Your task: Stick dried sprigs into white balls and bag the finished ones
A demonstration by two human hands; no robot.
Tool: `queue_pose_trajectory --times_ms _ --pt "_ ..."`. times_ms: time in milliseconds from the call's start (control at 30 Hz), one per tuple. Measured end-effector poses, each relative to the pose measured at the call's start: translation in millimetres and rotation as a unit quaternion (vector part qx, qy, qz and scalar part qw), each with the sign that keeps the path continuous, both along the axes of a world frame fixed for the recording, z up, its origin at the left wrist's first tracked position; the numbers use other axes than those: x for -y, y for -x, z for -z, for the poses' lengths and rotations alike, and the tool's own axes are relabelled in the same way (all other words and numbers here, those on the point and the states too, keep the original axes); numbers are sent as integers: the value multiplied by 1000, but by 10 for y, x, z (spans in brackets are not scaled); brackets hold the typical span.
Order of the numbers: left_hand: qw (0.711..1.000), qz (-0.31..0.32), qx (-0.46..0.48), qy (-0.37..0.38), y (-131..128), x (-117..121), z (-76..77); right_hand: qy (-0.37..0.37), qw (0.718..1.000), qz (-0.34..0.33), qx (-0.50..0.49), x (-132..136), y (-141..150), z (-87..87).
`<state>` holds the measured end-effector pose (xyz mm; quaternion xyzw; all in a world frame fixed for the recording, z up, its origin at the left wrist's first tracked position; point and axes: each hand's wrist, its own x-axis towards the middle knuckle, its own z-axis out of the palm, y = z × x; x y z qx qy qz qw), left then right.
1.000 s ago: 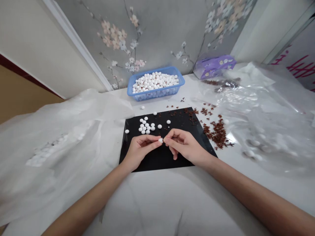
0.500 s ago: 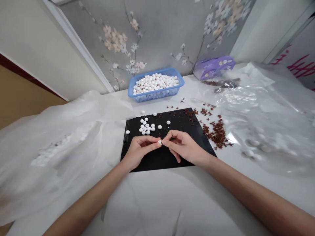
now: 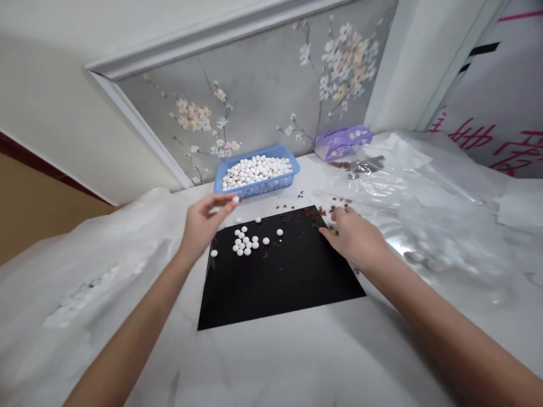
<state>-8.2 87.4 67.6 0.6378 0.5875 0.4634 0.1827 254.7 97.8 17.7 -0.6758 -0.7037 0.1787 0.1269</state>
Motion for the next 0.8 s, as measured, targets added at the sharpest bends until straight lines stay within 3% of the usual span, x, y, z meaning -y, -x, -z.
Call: queue_pose_trajectory --times_ms 100,167,233,300,367,467,533,600,667,800 --pt "987 -54 -148 -32 140 -551 -120 36 998 3 45 -68 -47 70" --pt "970 -91 -225 6 219 -899 -100 28 999 -6 46 -80 -39 104" --pt "965 -103 -240 24 269 -1150 -44 16 999 -13 48 -82 -25 125" --pt "962 -107 -251 19 277 -1242 -2 3 999 -17 45 -80 -16 135" --pt "960 -112 -258 -7 242 -1144 10 -13 999 -17 36 -74 -14 133" --pt "950 -95 -293 -58 159 -696 23 -46 999 -13 6 -52 -10 114" --pt "904 2 -422 -63 137 -322 68 -71 997 -14 -16 -27 0 97" --pt "854 72 -516 3 181 -17 141 -94 995 -16 -31 0 16 83" --pt "836 54 -543 65 294 145 216 -113 993 -17 -37 23 35 77" --pt "869 -49 -487 75 602 91 323 -130 991 -19 -36 43 59 104"
